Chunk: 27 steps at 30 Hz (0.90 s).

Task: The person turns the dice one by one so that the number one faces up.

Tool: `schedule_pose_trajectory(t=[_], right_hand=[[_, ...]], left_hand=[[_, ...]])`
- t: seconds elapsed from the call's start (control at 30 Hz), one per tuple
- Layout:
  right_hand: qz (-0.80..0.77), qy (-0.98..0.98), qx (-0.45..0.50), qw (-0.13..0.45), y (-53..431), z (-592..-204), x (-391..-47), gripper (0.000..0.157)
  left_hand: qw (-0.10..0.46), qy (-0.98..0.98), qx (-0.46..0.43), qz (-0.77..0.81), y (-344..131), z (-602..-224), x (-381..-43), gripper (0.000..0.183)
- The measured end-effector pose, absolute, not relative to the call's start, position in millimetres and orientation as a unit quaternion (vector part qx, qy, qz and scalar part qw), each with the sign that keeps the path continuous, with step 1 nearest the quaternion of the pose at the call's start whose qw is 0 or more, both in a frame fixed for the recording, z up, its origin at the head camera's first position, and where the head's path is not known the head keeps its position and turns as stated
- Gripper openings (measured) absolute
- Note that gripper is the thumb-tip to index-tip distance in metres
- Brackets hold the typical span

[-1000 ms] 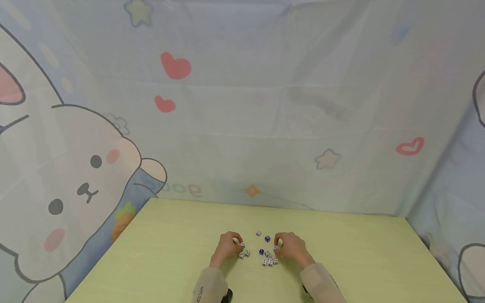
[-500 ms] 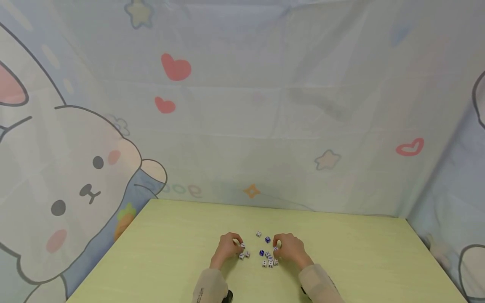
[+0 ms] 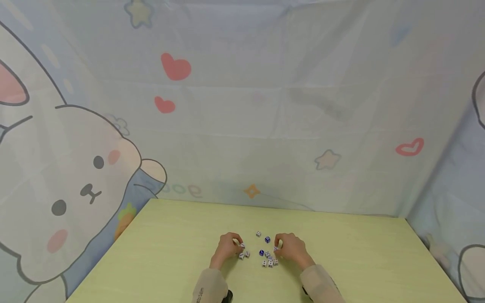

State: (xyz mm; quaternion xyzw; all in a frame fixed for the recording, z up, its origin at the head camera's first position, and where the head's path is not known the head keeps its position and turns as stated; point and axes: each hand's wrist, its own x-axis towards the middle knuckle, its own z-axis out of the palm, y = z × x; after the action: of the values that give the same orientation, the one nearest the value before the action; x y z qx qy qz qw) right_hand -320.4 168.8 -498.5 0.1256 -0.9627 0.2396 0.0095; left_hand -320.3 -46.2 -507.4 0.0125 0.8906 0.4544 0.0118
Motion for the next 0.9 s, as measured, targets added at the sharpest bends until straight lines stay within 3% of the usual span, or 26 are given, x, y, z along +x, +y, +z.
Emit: schedule_pose_trajectory(t=[0.43,0.9], right_hand=[[0.248,-0.960,0.128,0.009,168.5,-496.9,-319.7,0.005],[0.258,-0.957,0.133,0.013,170.8,-500.9,-324.9,0.011]], left_hand=[[0.010,0.892,0.013,0.452,-45.5,-508.8,-320.8,0.013],[-0.001,0.894,0.028,0.448,-46.0,-508.6,-323.2,0.011]])
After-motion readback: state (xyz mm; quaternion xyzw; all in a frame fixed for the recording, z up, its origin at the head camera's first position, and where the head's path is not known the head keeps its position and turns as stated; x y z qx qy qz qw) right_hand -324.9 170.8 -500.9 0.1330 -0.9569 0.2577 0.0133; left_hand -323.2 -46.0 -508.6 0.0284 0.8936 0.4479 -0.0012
